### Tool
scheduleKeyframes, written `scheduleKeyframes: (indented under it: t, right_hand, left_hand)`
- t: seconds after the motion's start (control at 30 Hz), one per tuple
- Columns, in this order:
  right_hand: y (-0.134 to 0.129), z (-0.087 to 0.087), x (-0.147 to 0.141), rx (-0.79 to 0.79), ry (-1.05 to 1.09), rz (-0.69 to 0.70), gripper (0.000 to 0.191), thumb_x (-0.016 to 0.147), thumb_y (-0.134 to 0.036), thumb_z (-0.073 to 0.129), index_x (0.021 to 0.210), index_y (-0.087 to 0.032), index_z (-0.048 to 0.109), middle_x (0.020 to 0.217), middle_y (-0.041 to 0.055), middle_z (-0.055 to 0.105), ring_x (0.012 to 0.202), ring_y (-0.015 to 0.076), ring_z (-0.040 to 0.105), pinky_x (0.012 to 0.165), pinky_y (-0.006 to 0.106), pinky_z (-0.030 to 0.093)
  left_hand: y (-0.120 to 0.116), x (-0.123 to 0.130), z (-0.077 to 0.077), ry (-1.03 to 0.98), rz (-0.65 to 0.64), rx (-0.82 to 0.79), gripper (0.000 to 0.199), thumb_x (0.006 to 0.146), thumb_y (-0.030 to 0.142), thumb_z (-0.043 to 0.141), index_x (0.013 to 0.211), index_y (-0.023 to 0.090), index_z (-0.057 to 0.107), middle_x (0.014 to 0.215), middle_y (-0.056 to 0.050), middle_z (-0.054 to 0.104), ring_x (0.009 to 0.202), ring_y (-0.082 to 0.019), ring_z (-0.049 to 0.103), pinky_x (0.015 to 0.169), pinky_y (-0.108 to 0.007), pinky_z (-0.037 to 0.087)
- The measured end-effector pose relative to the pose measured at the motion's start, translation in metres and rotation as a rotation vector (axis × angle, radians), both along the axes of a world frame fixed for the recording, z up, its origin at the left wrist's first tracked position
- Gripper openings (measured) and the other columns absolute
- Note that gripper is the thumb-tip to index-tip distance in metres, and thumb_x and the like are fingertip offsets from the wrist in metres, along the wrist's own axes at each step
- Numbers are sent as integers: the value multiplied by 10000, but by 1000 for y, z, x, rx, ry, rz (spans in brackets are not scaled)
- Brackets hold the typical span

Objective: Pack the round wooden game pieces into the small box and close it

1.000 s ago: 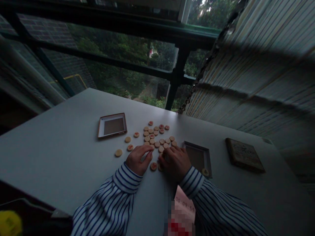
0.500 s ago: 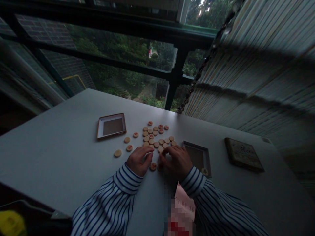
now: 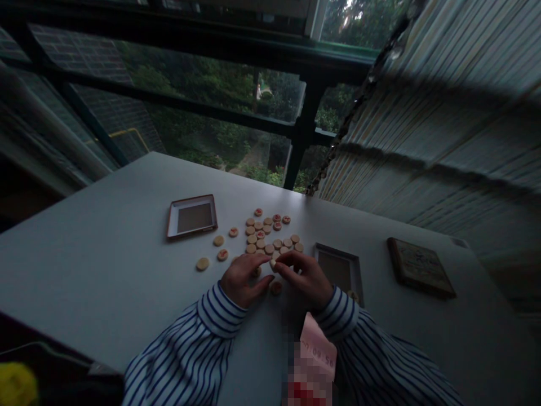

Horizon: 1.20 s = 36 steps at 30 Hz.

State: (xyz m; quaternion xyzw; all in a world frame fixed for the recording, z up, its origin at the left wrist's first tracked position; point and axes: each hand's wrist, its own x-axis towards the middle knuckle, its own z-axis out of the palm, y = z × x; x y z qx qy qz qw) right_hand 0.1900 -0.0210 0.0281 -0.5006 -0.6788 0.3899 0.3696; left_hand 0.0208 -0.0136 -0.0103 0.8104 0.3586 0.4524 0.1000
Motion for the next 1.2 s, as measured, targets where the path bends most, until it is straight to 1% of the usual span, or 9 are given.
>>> scheduleKeyframes:
  t: [0.27,0.37,0.5,0.6,0.73,0.9,1.1,1.2]
  right_hand:
    - [0,-1,-1,-113,129,52,167,770,-304,530,772,-146,585,730,33,630,683,126,572,624,248,434]
    - [1,-2,0,-108,136,62,172,776,-308,521,772,-146,580,725,31,627,681,126,572,622,249,437]
    - [0,-3,0,-89,130,48,167,779,-302,518,784,-146,578,726,33,628,670,127,576,614,253,443]
    - [-1,-1,0,-60,125,55,157,781,-298,522,798,-154,581,747,34,640,695,128,588,618,247,444]
    - [0,1,-1,-22,102,46,136,763,-277,547,797,-151,586,731,37,646,666,123,589,582,233,438]
    - [1,-3,0,1,116,33,135,759,-256,550,828,-149,596,740,43,645,668,125,590,584,237,446]
    - [0,-7,3,35,79,50,205,766,-266,542,929,-163,611,823,55,655,729,135,587,637,258,457]
    - [-1,-9,4,84,72,58,234,750,-268,562,960,-172,600,797,41,650,705,128,574,640,263,454]
  left_hand:
    - [0,0,3,-16,-28,16,276,704,181,591,977,173,549,871,-65,652,810,-166,598,714,-298,492]
    - [0,0,5,-27,-28,17,247,715,185,579,961,178,558,842,-55,659,787,-159,602,697,-287,491]
    - [-1,1,7,-31,-34,26,261,715,174,578,974,170,553,825,-59,661,773,-158,601,688,-291,493]
    - [-1,2,7,-29,-10,38,256,703,174,593,957,159,567,831,-72,656,770,-165,600,669,-296,500]
    - [-2,2,5,-44,7,33,242,696,188,605,936,161,585,826,-74,652,764,-166,601,663,-298,506]
    - [-2,1,3,-101,-8,-69,262,695,198,623,952,170,582,839,-61,660,780,-159,610,692,-291,508]
    - [-2,1,7,-167,-14,-225,192,720,208,604,909,178,612,825,-50,672,757,-147,622,703,-277,511]
    - [-1,0,6,-184,-13,-260,187,727,227,596,905,175,620,826,-59,676,746,-151,627,697,-283,516]
